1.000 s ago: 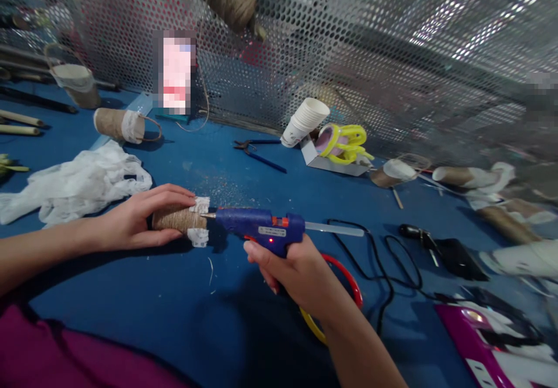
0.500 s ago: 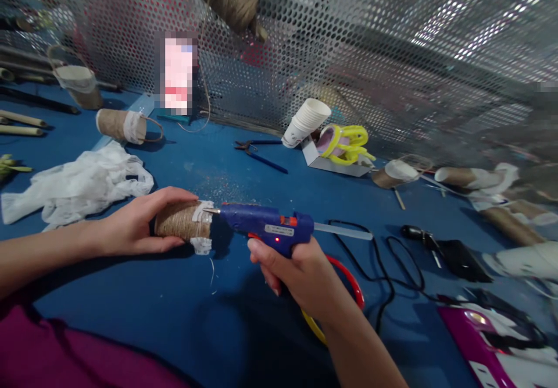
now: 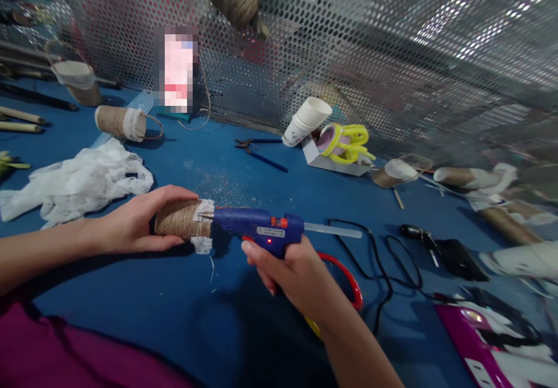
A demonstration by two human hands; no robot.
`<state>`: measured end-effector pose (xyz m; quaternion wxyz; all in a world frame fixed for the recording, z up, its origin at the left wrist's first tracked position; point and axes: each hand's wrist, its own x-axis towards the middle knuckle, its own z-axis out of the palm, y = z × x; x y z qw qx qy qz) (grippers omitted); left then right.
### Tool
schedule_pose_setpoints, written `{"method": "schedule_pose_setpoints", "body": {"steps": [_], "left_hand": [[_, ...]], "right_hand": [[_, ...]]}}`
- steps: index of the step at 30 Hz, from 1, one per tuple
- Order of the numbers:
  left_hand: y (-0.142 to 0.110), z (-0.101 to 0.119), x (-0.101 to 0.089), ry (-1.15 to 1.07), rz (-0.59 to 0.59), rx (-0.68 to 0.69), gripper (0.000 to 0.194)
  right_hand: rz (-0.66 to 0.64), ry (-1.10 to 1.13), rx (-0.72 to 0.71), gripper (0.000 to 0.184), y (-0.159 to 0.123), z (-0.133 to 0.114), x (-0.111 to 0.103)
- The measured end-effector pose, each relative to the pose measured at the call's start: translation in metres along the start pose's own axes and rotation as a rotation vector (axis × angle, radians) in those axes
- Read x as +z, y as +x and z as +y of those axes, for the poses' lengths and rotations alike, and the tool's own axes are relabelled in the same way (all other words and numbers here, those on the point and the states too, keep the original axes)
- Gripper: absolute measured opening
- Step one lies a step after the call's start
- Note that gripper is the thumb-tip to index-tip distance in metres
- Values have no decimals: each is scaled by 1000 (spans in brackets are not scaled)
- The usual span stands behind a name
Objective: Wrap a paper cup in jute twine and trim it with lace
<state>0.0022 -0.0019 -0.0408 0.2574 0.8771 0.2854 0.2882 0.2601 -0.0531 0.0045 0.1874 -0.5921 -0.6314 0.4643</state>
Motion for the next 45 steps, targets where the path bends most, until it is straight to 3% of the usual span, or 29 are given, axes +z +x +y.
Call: {"method": "schedule_pose_setpoints", "body": {"steps": [23,30,45], "left_hand": [[0,-1,-1,10,-10,42,52],[0,0,-1,9,-17,38,52],[1,-1,-1,-98,39,-95,52]], "right_hand": [[-17,8,14,42,-5,-4,4],[31,53,50,39,-4,-3,1],[-16,135,1,31,-1,0,-8]]}}
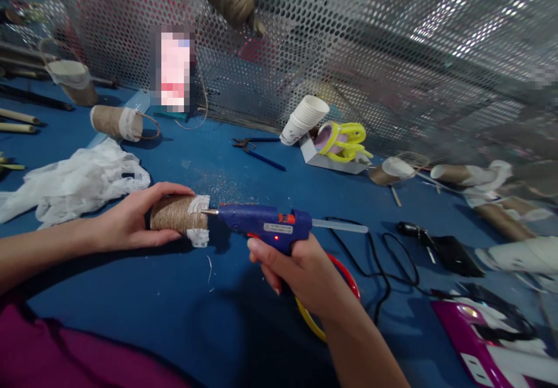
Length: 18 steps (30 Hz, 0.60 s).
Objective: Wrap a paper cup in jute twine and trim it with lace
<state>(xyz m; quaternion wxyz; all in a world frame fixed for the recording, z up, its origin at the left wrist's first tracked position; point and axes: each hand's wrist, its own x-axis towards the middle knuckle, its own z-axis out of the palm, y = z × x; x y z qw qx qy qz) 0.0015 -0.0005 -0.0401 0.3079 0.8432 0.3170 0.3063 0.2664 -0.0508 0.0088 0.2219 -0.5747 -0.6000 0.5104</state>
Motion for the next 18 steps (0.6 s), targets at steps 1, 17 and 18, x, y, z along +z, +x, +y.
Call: {"method": "schedule_pose_setpoints", "body": {"steps": [1,17,18], "left_hand": [[0,0,0,-9,3,-2,52],[1,-2,0,-117,-1,-48,51],[1,-2,0,-118,-2,-46,51]], "right_hand": [[-9,-10,-6,31,1,0,0],[60,-54,7,33,-7,-9,3],[58,-44,9,32,-7,-9,3]]}}
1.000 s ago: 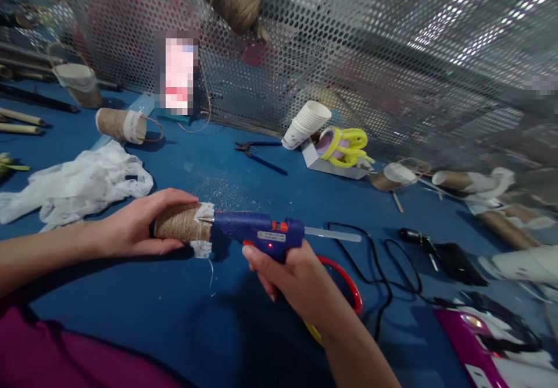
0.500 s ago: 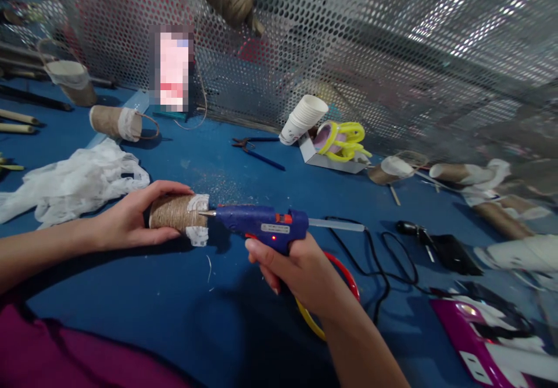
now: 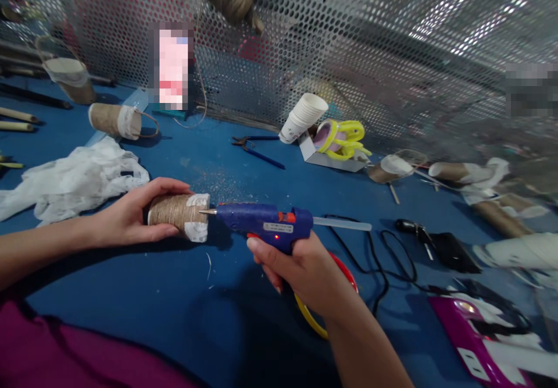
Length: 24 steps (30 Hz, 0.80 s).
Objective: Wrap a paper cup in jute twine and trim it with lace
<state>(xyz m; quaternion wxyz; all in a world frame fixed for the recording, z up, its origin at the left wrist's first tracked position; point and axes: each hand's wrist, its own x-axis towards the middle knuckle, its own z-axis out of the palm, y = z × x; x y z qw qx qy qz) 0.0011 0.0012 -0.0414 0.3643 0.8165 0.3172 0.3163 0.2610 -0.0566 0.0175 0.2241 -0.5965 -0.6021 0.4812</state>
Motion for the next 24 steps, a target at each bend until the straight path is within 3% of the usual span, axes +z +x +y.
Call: {"method": "schedule_pose_setpoints", "body": {"steps": [17,24], "left_hand": [[0,-1,1,0,20,14,51],[1,2,1,-13,34,-76,50]], "right_hand": [[-35,12,-29,30,3,6,-3],[43,342,30,23,9,4,-2]]}}
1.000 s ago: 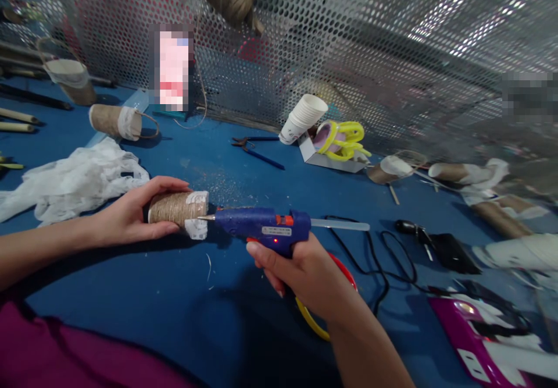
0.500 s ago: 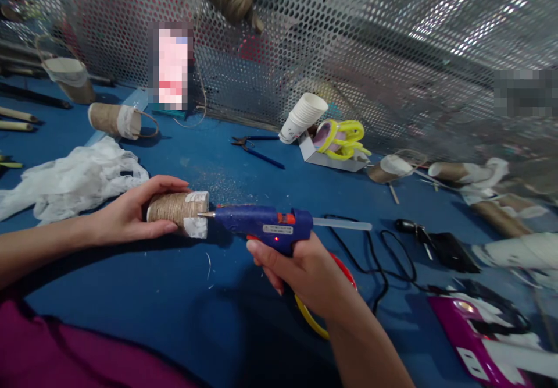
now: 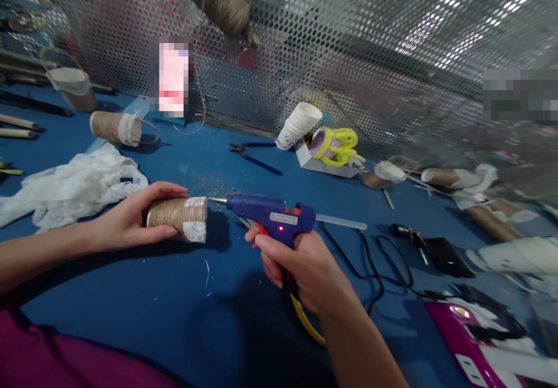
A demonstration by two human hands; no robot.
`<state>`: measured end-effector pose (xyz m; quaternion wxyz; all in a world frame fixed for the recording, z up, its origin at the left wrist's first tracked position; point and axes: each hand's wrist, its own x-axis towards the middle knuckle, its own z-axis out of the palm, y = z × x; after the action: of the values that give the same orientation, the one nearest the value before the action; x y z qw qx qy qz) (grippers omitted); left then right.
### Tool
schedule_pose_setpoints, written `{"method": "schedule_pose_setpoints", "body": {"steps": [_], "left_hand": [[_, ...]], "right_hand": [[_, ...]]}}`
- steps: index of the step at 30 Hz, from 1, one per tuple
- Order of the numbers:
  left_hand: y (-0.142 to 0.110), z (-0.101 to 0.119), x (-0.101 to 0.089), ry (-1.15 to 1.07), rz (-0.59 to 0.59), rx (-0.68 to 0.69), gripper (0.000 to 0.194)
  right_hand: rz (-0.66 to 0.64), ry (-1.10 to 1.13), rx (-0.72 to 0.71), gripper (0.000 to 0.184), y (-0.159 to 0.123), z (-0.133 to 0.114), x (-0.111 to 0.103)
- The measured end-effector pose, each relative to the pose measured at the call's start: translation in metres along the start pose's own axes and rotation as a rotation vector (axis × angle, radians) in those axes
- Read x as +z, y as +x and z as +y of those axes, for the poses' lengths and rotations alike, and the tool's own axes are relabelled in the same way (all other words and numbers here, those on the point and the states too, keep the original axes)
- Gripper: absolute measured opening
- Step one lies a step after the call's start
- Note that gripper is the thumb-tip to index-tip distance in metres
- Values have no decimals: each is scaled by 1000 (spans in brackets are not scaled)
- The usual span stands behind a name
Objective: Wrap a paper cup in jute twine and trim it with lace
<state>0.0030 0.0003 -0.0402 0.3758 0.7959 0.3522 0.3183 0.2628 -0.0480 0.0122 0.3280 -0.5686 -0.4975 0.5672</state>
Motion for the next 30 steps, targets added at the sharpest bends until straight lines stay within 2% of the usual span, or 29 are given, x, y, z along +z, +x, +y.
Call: {"method": "schedule_pose_setpoints", "body": {"steps": [4,7,10,16,19,22,23,24,26,27,30], "left_hand": [[-1,1,0,22,-17,9,49],[-1,1,1,41,-24,20,49],[-2,0,1,43,-27,33,49],[-3,2,2,41,6,63,49],[-3,3,2,34,29,84,50],[-3,5,2,0,41,64,50],[-3,6,2,-23,44,43,50],[-3,8,2,-51,45,16,50],[-4,10,3,-114,37,-39,50],[-4,12,4,-138,32,-59,49],[-5,14,6,-160,15,-79,47]], "right_hand": [[298,10,29,35,13,6,-14],[459,-114,-7,36,26,13,-26],[464,-336,42,38,39,19,-32],[559,-525,30,35,60,24,-37],[618,-640,-43,36,58,18,-36],[645,-708,-171,22,43,6,-22],[611,-727,-232,13,36,2,-14],[477,-754,-340,10,29,-2,-5],[78,-672,-465,17,18,-6,14],[-46,-609,-481,20,14,-7,23],[-74,-495,-519,16,9,-5,44]]}}
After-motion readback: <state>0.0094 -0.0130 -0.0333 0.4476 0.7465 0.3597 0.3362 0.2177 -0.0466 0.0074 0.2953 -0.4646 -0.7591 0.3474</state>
